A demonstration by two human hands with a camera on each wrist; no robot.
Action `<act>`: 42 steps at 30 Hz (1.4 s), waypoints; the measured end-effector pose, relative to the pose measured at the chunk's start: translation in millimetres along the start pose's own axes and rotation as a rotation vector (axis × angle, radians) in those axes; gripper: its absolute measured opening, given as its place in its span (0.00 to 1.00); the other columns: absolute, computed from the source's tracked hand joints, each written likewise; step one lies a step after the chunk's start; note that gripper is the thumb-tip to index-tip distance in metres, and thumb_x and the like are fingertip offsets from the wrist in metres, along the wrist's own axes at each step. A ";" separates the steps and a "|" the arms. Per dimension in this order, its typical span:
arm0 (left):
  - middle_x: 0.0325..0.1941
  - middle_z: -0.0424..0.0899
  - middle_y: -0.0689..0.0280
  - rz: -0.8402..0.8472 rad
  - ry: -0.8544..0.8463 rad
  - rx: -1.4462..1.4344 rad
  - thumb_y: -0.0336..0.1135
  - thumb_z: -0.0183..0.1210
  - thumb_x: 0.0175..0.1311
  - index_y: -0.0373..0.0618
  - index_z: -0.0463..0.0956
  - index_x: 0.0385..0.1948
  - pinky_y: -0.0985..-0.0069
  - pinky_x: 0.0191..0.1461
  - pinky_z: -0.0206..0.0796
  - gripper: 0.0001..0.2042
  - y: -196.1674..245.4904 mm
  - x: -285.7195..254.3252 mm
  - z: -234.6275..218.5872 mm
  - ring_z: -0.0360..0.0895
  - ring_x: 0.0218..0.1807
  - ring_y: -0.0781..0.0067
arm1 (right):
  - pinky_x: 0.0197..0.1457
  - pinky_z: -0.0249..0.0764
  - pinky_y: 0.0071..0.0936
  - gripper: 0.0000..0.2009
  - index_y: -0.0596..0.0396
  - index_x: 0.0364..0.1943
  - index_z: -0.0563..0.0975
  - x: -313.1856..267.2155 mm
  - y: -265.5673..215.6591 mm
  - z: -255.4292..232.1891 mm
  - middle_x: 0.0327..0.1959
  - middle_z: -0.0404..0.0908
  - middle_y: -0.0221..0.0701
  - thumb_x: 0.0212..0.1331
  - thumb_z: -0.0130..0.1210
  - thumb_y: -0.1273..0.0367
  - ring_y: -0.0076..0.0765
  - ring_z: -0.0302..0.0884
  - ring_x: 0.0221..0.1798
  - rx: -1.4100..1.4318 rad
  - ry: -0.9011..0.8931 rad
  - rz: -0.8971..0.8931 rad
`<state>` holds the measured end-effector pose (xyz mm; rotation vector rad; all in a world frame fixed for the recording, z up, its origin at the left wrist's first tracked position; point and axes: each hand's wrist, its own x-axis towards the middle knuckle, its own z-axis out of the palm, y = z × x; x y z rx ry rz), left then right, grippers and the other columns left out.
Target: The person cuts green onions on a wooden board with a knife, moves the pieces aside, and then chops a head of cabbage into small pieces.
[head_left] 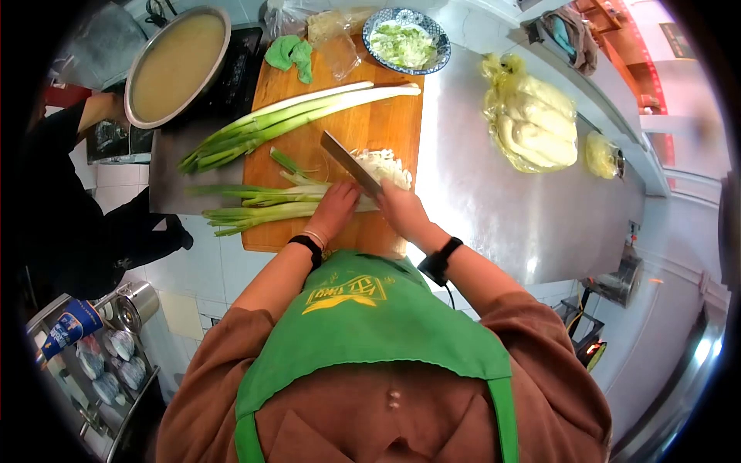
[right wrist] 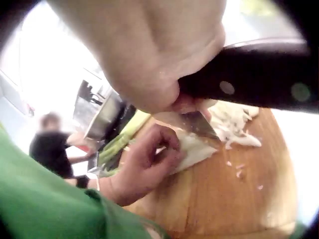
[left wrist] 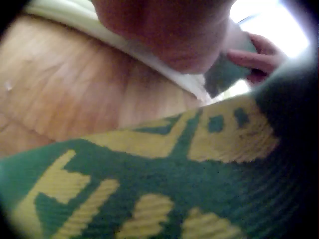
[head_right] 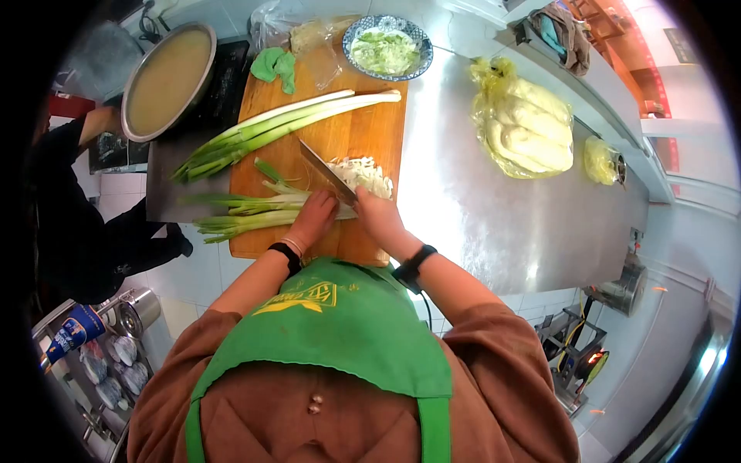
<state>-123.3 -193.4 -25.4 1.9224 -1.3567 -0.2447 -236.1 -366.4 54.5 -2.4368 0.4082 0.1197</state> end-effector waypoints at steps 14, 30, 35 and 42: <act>0.49 0.74 0.52 0.069 0.055 0.084 0.27 0.64 0.54 0.41 0.72 0.41 0.55 0.59 0.66 0.14 13.3 3.8 -39.9 0.71 0.52 0.44 | 0.38 0.76 0.55 0.08 0.54 0.44 0.69 0.3 -1.2 8.6 0.32 0.82 0.51 0.68 0.54 0.70 0.66 0.81 0.37 0.028 -0.006 0.061; 0.51 0.74 0.50 -0.038 -0.071 0.042 0.22 0.62 0.50 0.38 0.72 0.44 0.55 0.61 0.67 0.17 -9.3 -14.7 -8.8 0.71 0.54 0.43 | 0.41 0.76 0.54 0.06 0.57 0.44 0.68 2.4 -9.7 3.7 0.33 0.81 0.51 0.69 0.50 0.71 0.66 0.80 0.39 0.134 -0.101 0.108; 0.52 0.73 0.50 -0.057 -0.036 0.011 0.22 0.63 0.50 0.39 0.72 0.45 0.55 0.62 0.67 0.18 -7.8 -12.7 -7.6 0.70 0.55 0.42 | 0.40 0.75 0.55 0.05 0.55 0.43 0.69 -28.7 -18.4 -15.8 0.32 0.81 0.51 0.68 0.51 0.71 0.67 0.80 0.38 -0.049 -0.153 0.126; 0.51 0.73 0.51 -0.068 -0.070 0.026 0.24 0.64 0.51 0.39 0.71 0.46 0.55 0.62 0.66 0.19 -1.6 -12.3 -23.4 0.70 0.55 0.42 | 0.38 0.75 0.54 0.06 0.55 0.42 0.69 1.8 -9.6 17.8 0.32 0.82 0.50 0.68 0.53 0.71 0.66 0.80 0.36 0.026 -0.061 0.081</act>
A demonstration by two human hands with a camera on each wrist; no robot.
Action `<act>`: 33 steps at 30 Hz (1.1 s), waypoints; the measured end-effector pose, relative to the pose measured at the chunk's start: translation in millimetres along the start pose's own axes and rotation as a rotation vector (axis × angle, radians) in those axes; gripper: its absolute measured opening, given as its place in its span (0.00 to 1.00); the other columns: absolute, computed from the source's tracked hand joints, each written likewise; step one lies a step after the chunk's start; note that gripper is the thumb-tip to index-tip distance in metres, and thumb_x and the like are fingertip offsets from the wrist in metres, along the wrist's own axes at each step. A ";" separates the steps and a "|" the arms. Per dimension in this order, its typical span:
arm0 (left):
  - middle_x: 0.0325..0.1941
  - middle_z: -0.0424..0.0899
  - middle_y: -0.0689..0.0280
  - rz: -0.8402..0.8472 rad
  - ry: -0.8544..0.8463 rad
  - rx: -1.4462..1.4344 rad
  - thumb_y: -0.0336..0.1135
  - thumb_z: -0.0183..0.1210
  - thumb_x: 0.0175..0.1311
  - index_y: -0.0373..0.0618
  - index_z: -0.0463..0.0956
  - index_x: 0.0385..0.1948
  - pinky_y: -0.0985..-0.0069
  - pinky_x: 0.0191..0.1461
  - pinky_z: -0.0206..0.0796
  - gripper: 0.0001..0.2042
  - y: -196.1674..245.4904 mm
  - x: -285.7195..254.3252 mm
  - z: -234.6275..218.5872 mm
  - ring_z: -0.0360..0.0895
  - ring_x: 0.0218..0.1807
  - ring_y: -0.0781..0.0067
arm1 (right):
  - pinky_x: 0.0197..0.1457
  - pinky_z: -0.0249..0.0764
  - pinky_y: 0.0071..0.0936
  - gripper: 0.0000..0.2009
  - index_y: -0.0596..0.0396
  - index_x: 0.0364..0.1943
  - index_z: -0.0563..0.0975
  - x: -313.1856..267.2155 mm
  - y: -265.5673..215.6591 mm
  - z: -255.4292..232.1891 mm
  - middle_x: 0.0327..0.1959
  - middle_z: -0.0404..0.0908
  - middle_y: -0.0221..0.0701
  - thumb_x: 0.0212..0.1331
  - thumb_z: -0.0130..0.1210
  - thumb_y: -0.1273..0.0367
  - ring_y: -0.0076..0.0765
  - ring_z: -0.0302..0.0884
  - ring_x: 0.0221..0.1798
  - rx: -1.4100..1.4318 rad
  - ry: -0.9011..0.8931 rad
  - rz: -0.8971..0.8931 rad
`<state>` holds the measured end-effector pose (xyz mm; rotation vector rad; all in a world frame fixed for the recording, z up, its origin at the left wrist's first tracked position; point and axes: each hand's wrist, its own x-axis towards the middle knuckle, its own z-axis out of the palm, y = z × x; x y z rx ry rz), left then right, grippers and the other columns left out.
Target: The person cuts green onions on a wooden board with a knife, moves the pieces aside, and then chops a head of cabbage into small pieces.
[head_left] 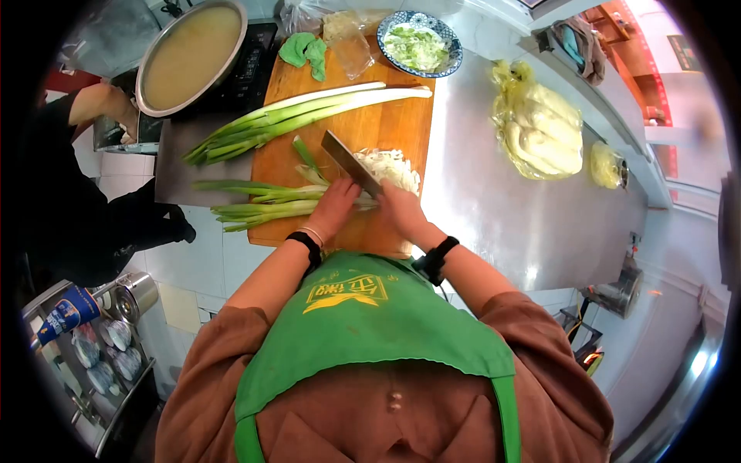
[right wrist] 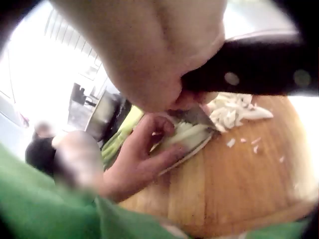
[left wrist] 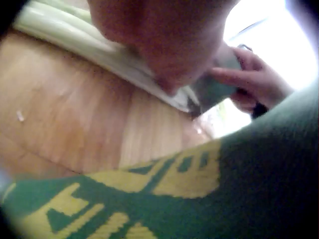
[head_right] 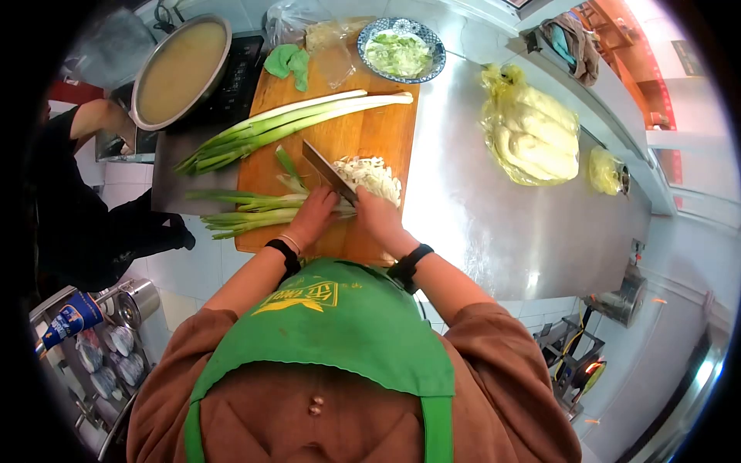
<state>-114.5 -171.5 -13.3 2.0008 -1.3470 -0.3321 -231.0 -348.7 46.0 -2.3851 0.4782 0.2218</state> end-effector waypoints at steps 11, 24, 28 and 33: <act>0.48 0.75 0.52 0.003 0.060 0.049 0.25 0.63 0.53 0.38 0.74 0.40 0.56 0.60 0.67 0.13 -6.0 -4.1 -3.5 0.71 0.54 0.44 | 0.39 0.76 0.53 0.08 0.55 0.47 0.66 -35.7 2.4 -2.7 0.31 0.82 0.48 0.66 0.47 0.75 0.62 0.82 0.38 -0.201 -0.091 -0.053; 0.48 0.75 0.52 0.000 0.091 0.024 0.24 0.62 0.54 0.37 0.73 0.39 0.55 0.58 0.68 0.11 -8.4 -4.2 -0.2 0.71 0.52 0.44 | 0.39 0.74 0.57 0.06 0.56 0.44 0.68 -22.6 16.4 18.8 0.32 0.82 0.48 0.69 0.51 0.71 0.66 0.80 0.36 -0.102 0.056 -0.182; 0.50 0.77 0.54 -0.037 0.013 0.050 0.27 0.62 0.54 0.39 0.75 0.41 0.58 0.61 0.69 0.12 -6.6 -5.7 -4.8 0.73 0.55 0.48 | 0.39 0.74 0.57 0.05 0.55 0.45 0.69 -0.9 -11.2 3.5 0.31 0.82 0.48 0.68 0.48 0.73 0.66 0.81 0.36 -0.138 0.029 -0.094; 0.48 0.75 0.52 -0.025 0.054 0.004 0.24 0.63 0.53 0.38 0.74 0.40 0.57 0.58 0.68 0.12 -13.7 -7.1 2.4 0.72 0.52 0.44 | 0.39 0.74 0.59 0.05 0.56 0.45 0.68 -25.8 -17.3 -24.0 0.32 0.82 0.50 0.70 0.49 0.72 0.66 0.81 0.36 -0.118 -0.160 0.019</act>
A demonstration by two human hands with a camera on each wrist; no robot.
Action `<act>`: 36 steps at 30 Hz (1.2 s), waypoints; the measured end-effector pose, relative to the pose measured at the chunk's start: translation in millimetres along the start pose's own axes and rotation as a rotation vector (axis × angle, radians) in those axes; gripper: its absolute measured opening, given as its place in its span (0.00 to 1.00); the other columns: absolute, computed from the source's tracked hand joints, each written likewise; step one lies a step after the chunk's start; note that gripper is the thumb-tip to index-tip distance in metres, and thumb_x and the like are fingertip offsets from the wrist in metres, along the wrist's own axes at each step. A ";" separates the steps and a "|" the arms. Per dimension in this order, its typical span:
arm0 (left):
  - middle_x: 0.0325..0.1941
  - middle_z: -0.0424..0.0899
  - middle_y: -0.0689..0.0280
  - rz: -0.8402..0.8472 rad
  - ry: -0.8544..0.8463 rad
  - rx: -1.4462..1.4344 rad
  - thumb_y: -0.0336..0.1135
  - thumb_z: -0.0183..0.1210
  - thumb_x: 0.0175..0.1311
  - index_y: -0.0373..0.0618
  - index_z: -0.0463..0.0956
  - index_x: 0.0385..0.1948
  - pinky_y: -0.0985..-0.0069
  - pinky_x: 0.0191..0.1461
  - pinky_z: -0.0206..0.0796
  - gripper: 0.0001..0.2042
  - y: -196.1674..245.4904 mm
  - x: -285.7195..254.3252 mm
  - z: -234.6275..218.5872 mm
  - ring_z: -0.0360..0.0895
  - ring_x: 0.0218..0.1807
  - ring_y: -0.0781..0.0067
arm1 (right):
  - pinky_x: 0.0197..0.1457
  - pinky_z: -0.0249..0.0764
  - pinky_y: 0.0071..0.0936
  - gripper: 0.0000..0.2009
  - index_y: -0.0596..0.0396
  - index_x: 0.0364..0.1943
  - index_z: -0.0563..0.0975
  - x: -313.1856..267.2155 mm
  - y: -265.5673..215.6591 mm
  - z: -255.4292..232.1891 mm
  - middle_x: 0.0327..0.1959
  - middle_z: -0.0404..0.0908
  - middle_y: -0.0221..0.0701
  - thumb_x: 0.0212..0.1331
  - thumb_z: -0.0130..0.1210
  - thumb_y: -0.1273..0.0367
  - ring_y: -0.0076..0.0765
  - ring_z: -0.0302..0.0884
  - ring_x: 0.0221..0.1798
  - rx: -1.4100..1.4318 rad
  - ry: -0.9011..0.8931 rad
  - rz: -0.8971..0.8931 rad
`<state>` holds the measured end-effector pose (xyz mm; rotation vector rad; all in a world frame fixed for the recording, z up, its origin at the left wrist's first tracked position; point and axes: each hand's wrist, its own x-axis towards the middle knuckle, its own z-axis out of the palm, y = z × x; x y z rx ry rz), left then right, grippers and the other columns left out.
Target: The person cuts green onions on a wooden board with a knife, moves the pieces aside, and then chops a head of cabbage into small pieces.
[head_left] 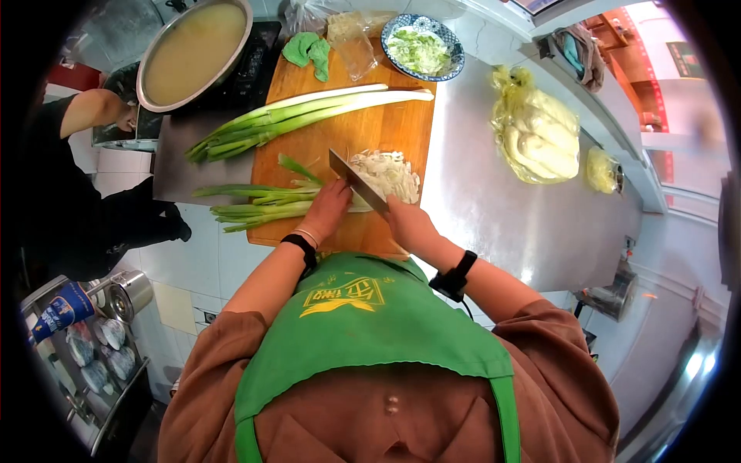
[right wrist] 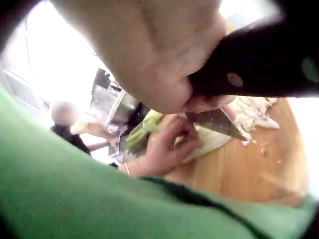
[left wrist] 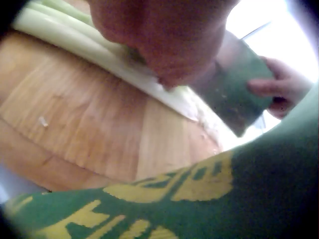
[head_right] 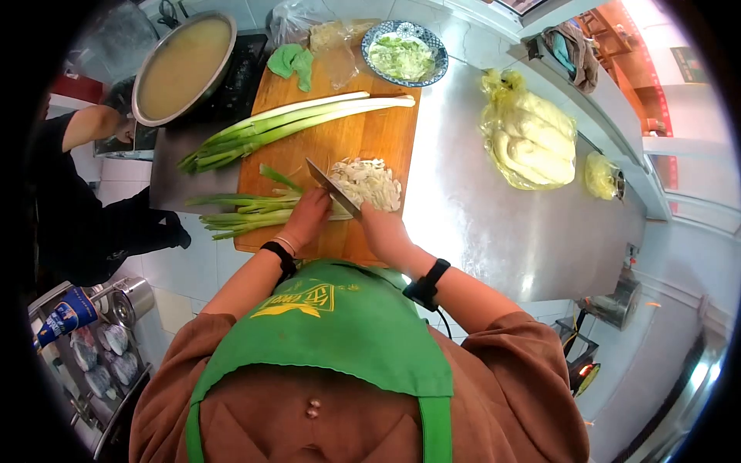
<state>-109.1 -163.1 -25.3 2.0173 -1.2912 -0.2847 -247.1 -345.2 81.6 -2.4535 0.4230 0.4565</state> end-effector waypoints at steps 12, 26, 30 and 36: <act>0.51 0.73 0.53 0.060 -0.110 0.176 0.29 0.66 0.49 0.41 0.72 0.44 0.57 0.62 0.65 0.19 3.3 -2.1 -44.1 0.70 0.57 0.46 | 0.41 0.75 0.57 0.08 0.55 0.44 0.69 40.5 1.0 22.9 0.33 0.83 0.49 0.70 0.52 0.68 0.65 0.81 0.38 0.057 0.174 -0.051; 0.53 0.74 0.52 0.106 0.012 0.121 0.24 0.57 0.55 0.39 0.74 0.44 0.57 0.62 0.67 0.13 15.8 12.6 12.1 0.71 0.55 0.46 | 0.40 0.77 0.52 0.05 0.53 0.42 0.68 4.4 35.7 10.8 0.34 0.81 0.47 0.71 0.49 0.68 0.63 0.80 0.39 -0.074 0.145 -0.109; 0.53 0.75 0.52 0.087 -0.055 0.123 0.24 0.56 0.56 0.38 0.74 0.44 0.58 0.63 0.67 0.13 15.3 11.3 8.1 0.71 0.56 0.46 | 0.41 0.77 0.52 0.06 0.54 0.43 0.68 30.2 28.1 13.4 0.35 0.81 0.47 0.71 0.50 0.68 0.63 0.80 0.40 -0.088 0.159 -0.137; 0.52 0.75 0.52 0.081 0.008 0.106 0.24 0.57 0.55 0.38 0.74 0.45 0.58 0.62 0.68 0.14 15.4 11.3 13.9 0.71 0.55 0.46 | 0.40 0.77 0.53 0.08 0.55 0.45 0.68 2.9 17.5 -25.3 0.35 0.82 0.49 0.69 0.53 0.69 0.63 0.81 0.40 -0.070 0.017 -0.034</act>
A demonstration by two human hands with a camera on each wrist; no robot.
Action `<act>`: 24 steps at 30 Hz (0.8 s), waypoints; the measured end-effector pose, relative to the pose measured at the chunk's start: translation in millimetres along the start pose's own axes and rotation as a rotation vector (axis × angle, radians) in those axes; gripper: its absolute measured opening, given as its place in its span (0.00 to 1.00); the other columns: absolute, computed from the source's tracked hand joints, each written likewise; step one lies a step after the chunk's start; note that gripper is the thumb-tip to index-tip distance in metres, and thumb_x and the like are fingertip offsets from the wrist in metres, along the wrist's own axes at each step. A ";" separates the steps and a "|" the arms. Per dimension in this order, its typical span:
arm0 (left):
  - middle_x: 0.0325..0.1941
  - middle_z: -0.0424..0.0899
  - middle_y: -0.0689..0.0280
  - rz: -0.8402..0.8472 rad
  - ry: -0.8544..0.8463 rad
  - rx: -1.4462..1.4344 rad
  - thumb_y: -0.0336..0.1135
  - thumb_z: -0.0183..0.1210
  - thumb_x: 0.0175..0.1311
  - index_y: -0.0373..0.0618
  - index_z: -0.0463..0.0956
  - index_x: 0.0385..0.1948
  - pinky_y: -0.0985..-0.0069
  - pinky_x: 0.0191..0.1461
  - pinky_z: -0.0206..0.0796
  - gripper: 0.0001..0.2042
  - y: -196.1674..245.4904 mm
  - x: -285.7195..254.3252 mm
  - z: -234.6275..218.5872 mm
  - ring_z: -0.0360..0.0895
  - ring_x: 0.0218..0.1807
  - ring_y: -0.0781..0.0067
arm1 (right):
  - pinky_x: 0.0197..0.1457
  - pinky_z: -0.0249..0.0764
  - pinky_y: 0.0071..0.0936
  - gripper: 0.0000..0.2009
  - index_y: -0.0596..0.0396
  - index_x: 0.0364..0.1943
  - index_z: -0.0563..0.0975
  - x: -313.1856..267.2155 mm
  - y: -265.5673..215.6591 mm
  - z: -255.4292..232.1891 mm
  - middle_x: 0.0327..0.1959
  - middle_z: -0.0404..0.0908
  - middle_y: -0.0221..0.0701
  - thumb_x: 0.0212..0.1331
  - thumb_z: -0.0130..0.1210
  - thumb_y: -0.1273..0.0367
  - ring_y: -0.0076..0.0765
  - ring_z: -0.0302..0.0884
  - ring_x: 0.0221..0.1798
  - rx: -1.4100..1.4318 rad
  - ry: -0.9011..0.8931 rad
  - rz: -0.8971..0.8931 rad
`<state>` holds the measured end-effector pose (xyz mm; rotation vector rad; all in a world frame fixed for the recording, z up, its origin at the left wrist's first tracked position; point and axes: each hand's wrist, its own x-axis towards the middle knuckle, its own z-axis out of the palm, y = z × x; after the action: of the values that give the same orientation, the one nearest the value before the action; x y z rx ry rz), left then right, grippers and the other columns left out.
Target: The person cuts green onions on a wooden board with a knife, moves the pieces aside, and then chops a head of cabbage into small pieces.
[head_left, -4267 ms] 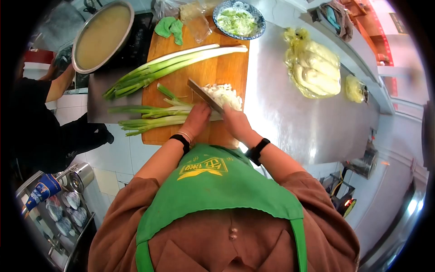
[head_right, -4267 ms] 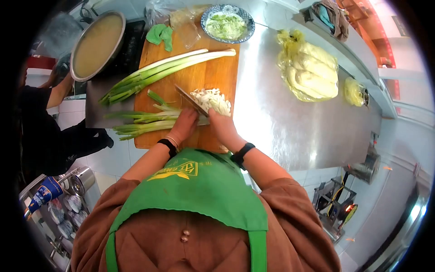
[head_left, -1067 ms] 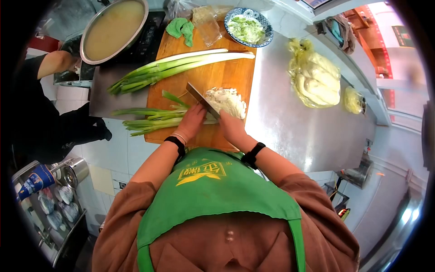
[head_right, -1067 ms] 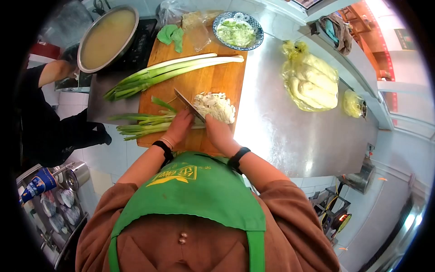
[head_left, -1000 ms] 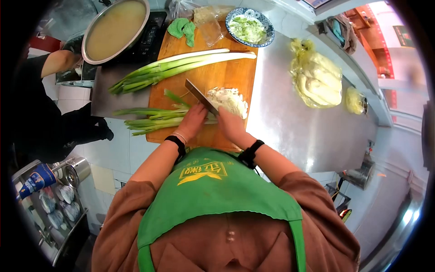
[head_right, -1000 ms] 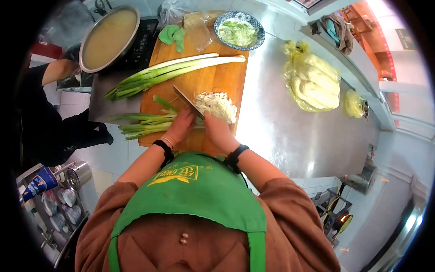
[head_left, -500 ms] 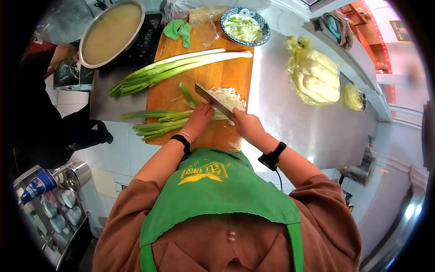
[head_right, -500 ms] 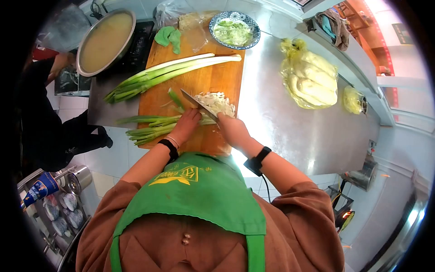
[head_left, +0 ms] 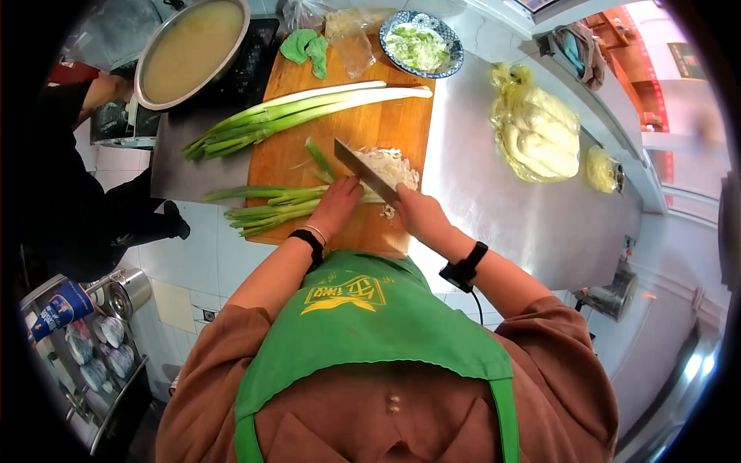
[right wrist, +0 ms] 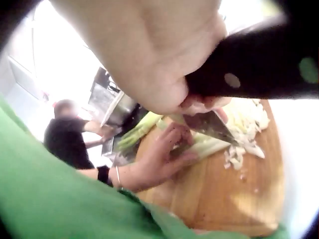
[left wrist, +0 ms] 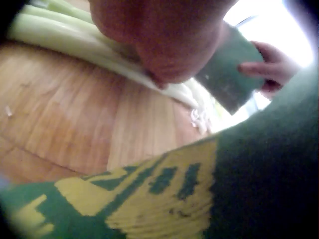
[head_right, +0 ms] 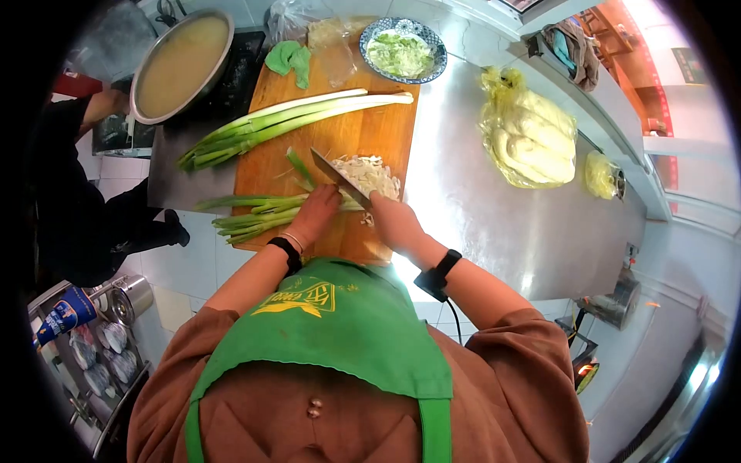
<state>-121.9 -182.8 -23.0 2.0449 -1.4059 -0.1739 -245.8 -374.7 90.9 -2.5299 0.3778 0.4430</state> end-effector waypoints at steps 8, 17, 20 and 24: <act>0.55 0.75 0.54 -0.030 -0.086 0.035 0.25 0.54 0.57 0.39 0.76 0.46 0.61 0.65 0.68 0.14 1.2 1.0 -4.2 0.72 0.58 0.51 | 0.40 0.76 0.54 0.06 0.53 0.44 0.69 31.2 -5.3 20.6 0.32 0.81 0.49 0.70 0.51 0.69 0.64 0.80 0.38 0.146 0.120 -0.055; 0.51 0.74 0.52 -0.047 -0.054 0.006 0.25 0.57 0.58 0.41 0.73 0.44 0.60 0.60 0.69 0.12 1.4 -2.0 -3.7 0.72 0.55 0.47 | 0.41 0.75 0.54 0.06 0.55 0.42 0.69 23.6 -1.1 33.9 0.32 0.81 0.50 0.70 0.51 0.69 0.66 0.80 0.39 0.101 0.077 -0.048; 0.53 0.74 0.51 -0.023 -0.088 0.016 0.27 0.61 0.56 0.41 0.73 0.46 0.59 0.62 0.68 0.15 2.0 -3.0 -11.6 0.71 0.57 0.46 | 0.41 0.75 0.55 0.05 0.55 0.42 0.69 34.5 2.4 33.1 0.32 0.82 0.49 0.70 0.50 0.70 0.66 0.80 0.39 0.119 0.144 -0.096; 0.55 0.73 0.50 -0.082 -0.070 0.057 0.30 0.66 0.53 0.40 0.72 0.47 0.56 0.65 0.65 0.19 -3.0 -4.8 -23.7 0.69 0.60 0.45 | 0.41 0.76 0.52 0.10 0.56 0.42 0.69 21.8 -0.1 8.8 0.34 0.81 0.49 0.70 0.54 0.65 0.63 0.80 0.40 0.091 0.114 -0.070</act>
<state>-110.9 -167.7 -7.2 2.1638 -1.3835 -0.2455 -228.0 -373.6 75.5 -2.4774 0.3421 0.2499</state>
